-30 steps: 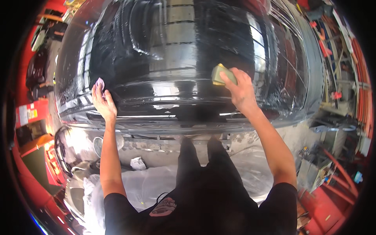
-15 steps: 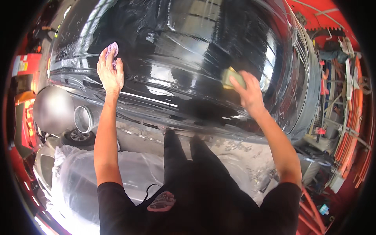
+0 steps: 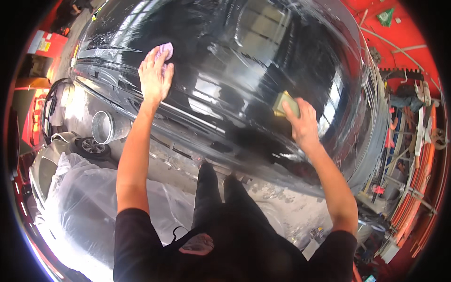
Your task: The person scrubs the hood of a black car with a yellow sponge and a purple cloth, applying a white cleaning substance. They wipe the surface in circular and linear motions, occasionally pausing to inspect the sponge or cloth. The task involves repetitive scrubbing and wiping of the car's hood.
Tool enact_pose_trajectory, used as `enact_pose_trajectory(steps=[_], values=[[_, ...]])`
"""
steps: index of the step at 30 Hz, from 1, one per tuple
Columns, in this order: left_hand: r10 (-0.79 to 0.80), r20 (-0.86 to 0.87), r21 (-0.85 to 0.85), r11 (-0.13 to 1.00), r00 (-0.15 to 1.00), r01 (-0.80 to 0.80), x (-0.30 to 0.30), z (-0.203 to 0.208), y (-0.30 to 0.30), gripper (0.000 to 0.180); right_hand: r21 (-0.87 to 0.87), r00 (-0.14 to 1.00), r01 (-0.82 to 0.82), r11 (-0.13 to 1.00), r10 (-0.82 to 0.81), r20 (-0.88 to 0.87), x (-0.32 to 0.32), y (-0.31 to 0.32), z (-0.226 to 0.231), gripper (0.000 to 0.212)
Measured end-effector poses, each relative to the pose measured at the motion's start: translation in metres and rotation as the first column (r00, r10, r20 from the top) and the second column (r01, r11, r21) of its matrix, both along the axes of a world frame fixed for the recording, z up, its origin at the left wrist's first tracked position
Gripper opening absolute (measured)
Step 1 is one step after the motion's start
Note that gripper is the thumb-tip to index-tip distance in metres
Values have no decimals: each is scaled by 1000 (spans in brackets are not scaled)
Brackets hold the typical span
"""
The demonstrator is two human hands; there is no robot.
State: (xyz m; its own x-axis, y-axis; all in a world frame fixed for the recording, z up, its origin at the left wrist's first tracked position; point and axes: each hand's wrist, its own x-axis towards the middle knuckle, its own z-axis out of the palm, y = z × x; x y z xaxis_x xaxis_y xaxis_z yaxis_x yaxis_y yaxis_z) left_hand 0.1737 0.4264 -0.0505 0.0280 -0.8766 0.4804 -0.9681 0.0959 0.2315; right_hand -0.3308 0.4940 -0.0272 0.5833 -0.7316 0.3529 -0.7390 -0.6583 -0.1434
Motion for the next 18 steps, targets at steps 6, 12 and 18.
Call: enact_pose_trajectory(steps=[6, 12, 18], values=[[-13, -36, -80, 997, 999, 10, -14, -1, -1, 45, -159, 972, -222, 962, 230, 35, 220, -120, 5, 62], [34, -88, -90, 995, 996, -42, -3, -3, 3, 45, -109, 963, -262, 959, 267, 32, 261, -136, 21, 44], [46, -96, -96, 994, 994, -56, -10, 0, -7, 46, -171, 965, -236, 957, 251, 74, 239, -136, 14, 43]])
